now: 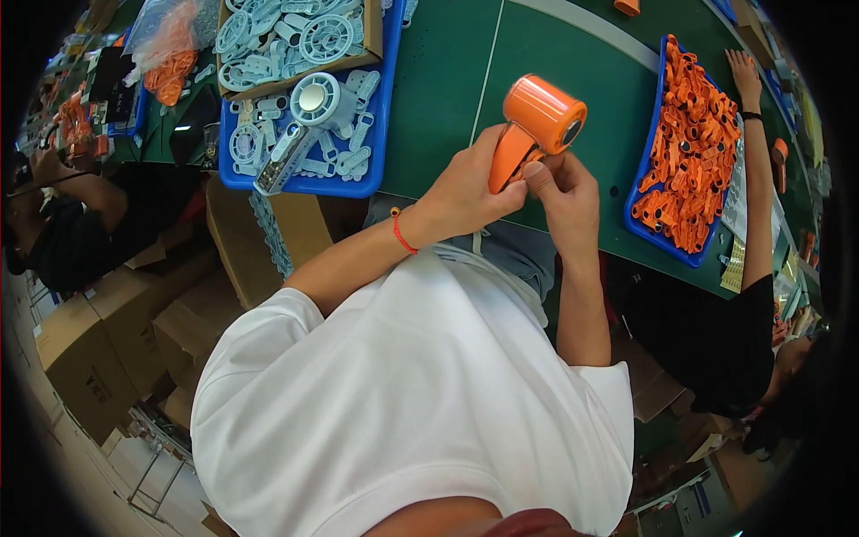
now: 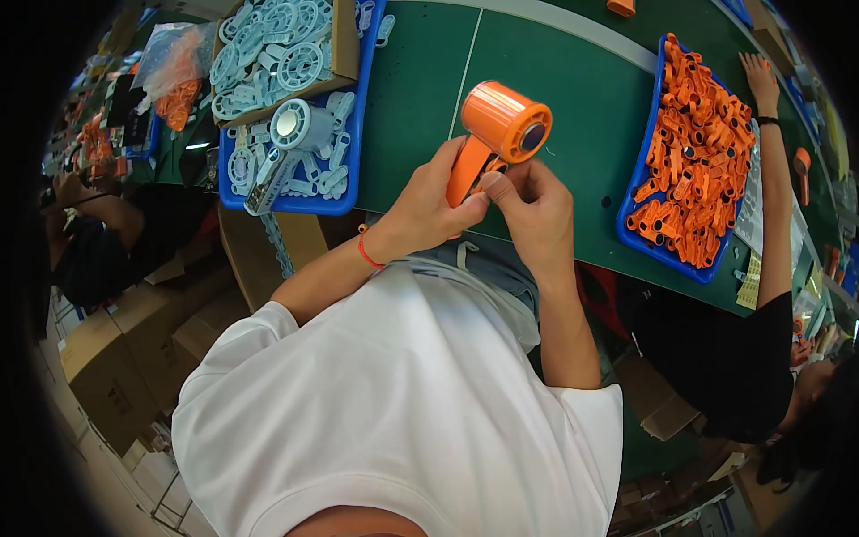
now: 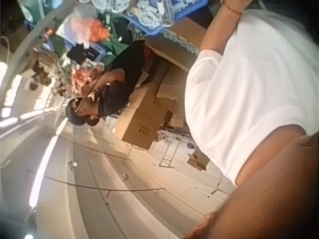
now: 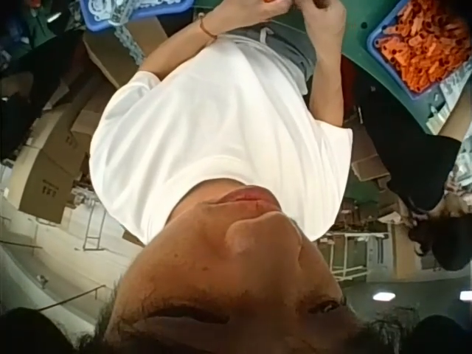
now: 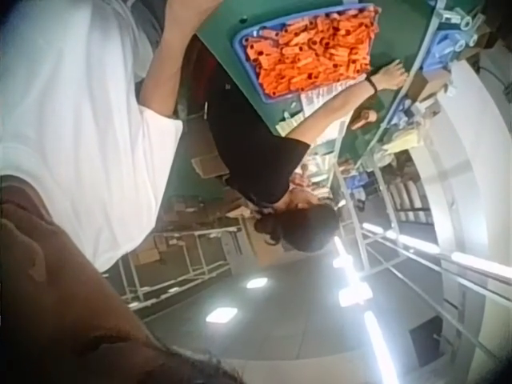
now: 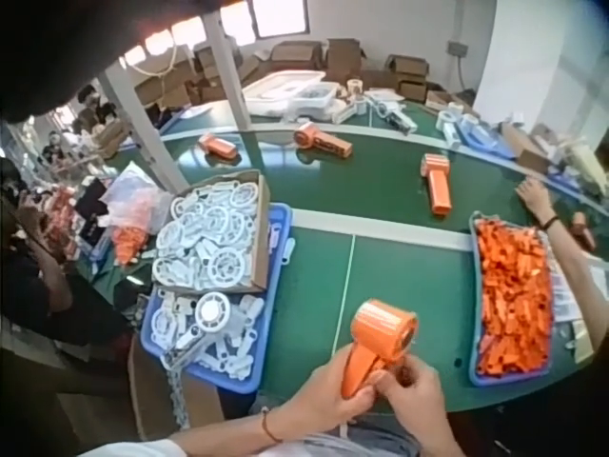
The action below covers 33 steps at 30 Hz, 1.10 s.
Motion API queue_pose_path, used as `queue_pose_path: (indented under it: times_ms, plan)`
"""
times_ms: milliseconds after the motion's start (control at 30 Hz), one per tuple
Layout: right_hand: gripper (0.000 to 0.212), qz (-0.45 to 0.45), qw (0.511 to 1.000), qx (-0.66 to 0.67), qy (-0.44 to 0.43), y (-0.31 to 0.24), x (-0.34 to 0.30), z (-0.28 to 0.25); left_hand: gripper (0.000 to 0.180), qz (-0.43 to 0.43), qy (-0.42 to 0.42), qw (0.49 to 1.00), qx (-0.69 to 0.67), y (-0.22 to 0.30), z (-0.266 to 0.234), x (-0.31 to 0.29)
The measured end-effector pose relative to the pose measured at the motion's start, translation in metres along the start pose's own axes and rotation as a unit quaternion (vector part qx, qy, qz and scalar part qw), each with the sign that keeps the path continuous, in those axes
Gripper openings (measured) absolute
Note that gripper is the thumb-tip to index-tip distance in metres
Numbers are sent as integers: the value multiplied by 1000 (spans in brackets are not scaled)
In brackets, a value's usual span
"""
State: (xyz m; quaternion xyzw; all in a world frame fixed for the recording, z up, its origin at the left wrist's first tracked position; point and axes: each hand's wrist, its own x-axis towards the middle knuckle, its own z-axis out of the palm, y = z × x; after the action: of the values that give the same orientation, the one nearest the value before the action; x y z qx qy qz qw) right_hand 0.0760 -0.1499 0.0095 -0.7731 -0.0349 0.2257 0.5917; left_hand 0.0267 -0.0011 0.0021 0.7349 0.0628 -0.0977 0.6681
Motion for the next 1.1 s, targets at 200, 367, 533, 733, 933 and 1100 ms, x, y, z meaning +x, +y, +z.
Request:
queue_pose_path:
  times_ms: [200,367,533,733,933,1100]
  plan:
    - [72,7,983,145,-115,3,-3,-7,60,19,-42,994,-99,1,-2,-1]
    - [77,36,967,203,-152,18,-2,-1,63,5,-82,997,-13,10,-6,0]
    - [55,-114,977,180,-22,6,-2,20,75,270,104,940,183,-12,8,1]
    - [26,-338,938,21,68,40,27,2,33,157,131,971,121,-40,-15,-9]
    - [22,-407,908,-9,96,44,32,-3,12,220,80,959,159,-33,-4,-22]
    - [61,-312,872,-375,48,24,45,11,24,528,72,798,282,7,10,-5]
